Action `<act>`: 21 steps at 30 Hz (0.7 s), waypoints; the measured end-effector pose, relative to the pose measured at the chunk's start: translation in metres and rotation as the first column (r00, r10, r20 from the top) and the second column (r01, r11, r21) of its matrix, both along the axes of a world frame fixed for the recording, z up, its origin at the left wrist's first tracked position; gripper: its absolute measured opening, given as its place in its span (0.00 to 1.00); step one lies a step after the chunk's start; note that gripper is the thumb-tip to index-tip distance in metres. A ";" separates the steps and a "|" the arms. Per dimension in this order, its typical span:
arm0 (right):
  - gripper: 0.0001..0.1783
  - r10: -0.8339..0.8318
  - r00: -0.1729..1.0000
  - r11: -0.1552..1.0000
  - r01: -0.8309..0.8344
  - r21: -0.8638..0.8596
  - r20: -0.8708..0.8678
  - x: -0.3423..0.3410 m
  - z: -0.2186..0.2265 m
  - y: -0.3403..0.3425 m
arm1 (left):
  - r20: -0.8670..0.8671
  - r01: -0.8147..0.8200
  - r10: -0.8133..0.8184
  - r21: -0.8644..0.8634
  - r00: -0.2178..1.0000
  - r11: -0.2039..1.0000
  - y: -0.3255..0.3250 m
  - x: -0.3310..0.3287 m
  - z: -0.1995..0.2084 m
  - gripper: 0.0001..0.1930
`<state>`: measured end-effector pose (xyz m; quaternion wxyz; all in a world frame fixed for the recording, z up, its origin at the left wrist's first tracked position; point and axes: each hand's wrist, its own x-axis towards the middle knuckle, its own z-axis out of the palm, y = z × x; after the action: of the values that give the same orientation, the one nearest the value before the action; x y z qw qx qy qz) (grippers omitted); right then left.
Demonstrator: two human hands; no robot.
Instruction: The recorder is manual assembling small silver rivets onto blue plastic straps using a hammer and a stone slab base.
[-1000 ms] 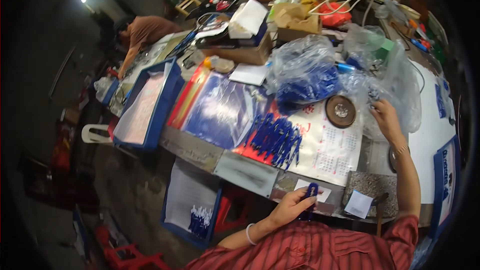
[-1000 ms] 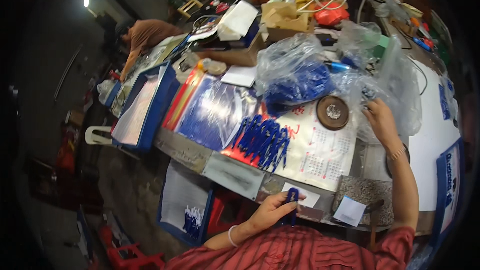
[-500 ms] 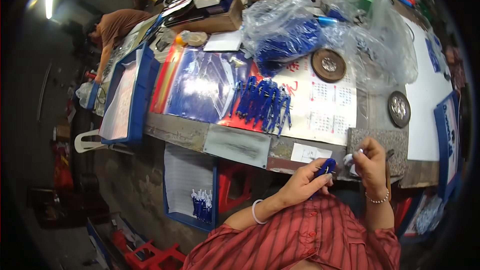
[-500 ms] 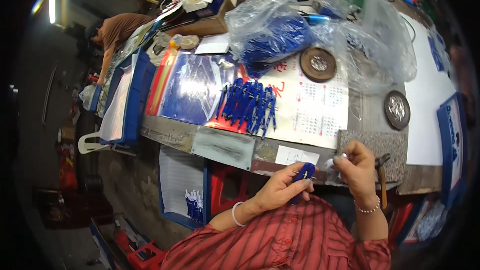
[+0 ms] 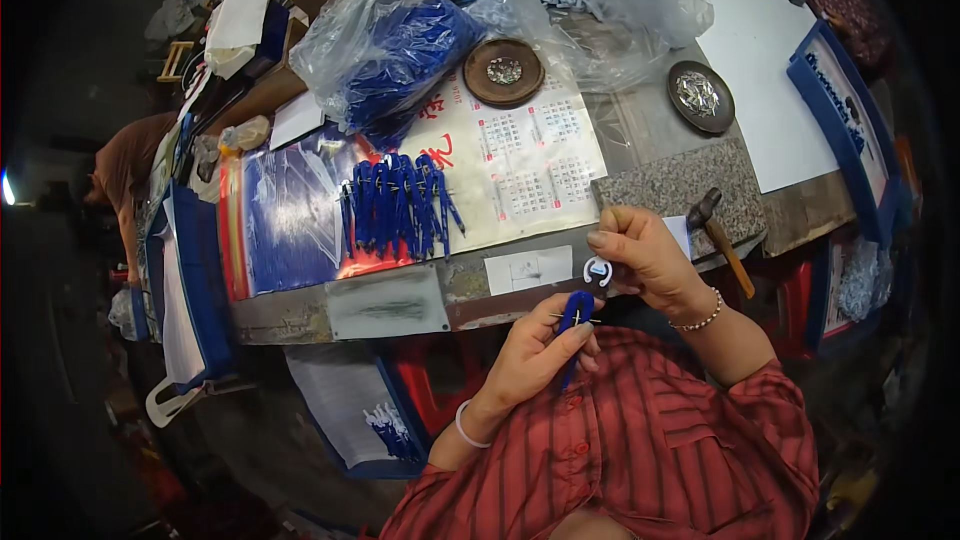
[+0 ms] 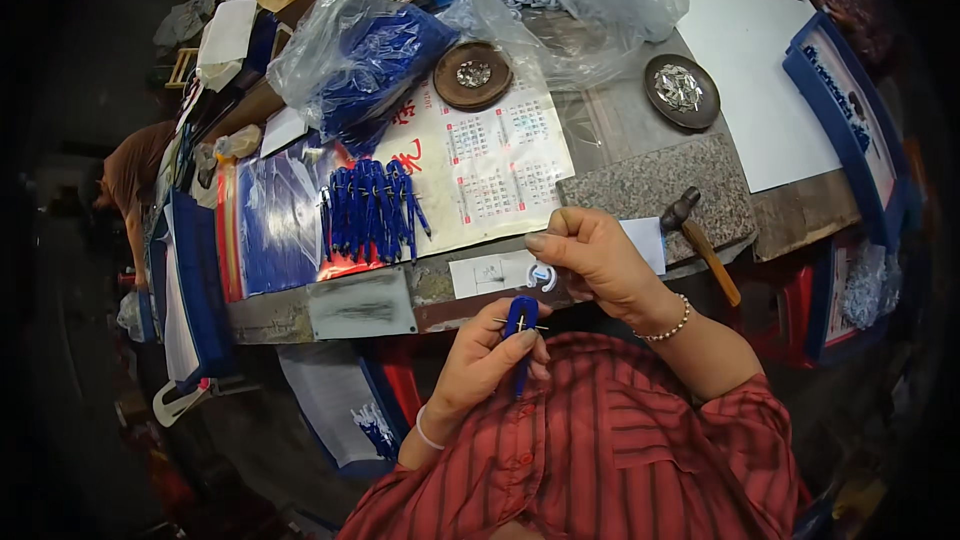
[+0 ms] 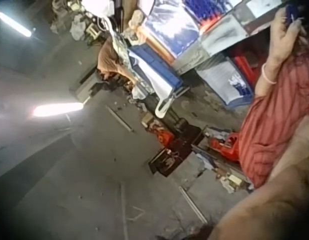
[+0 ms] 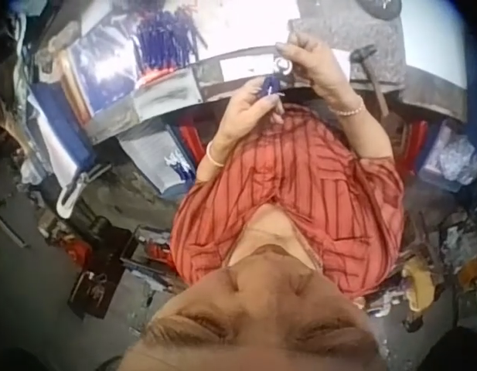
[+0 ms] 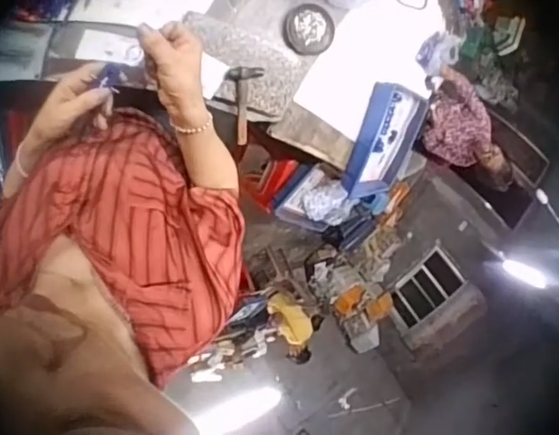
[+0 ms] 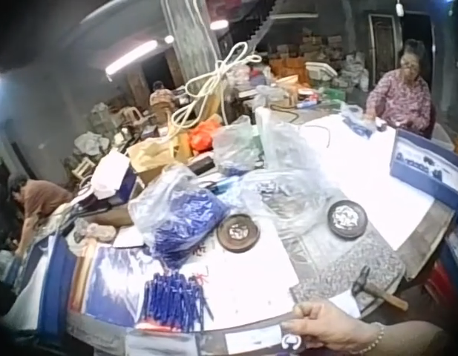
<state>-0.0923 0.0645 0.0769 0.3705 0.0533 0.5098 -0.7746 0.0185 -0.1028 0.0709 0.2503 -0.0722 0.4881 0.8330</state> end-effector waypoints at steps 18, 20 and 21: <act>0.15 0.112 0.993 0.993 -0.113 -0.039 -0.032 0.000 -0.002 0.004 | -0.006 0.037 -0.037 0.089 0.999 0.995 0.010 -0.001 -0.004 0.18; 0.15 0.136 0.979 0.991 -0.137 0.007 -0.149 0.000 0.003 0.001 | 0.004 0.021 -0.022 0.105 1.000 0.994 0.010 0.000 -0.005 0.18; 0.15 0.138 0.980 0.990 -0.138 0.008 -0.147 0.000 0.004 0.001 | 0.006 0.019 -0.020 0.106 1.000 0.994 0.010 0.000 -0.005 0.18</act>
<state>-0.0923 0.0654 0.0808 0.3847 -0.0397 0.5373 -0.7495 0.0189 -0.0925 0.0657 0.2638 -0.0571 0.4431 0.8549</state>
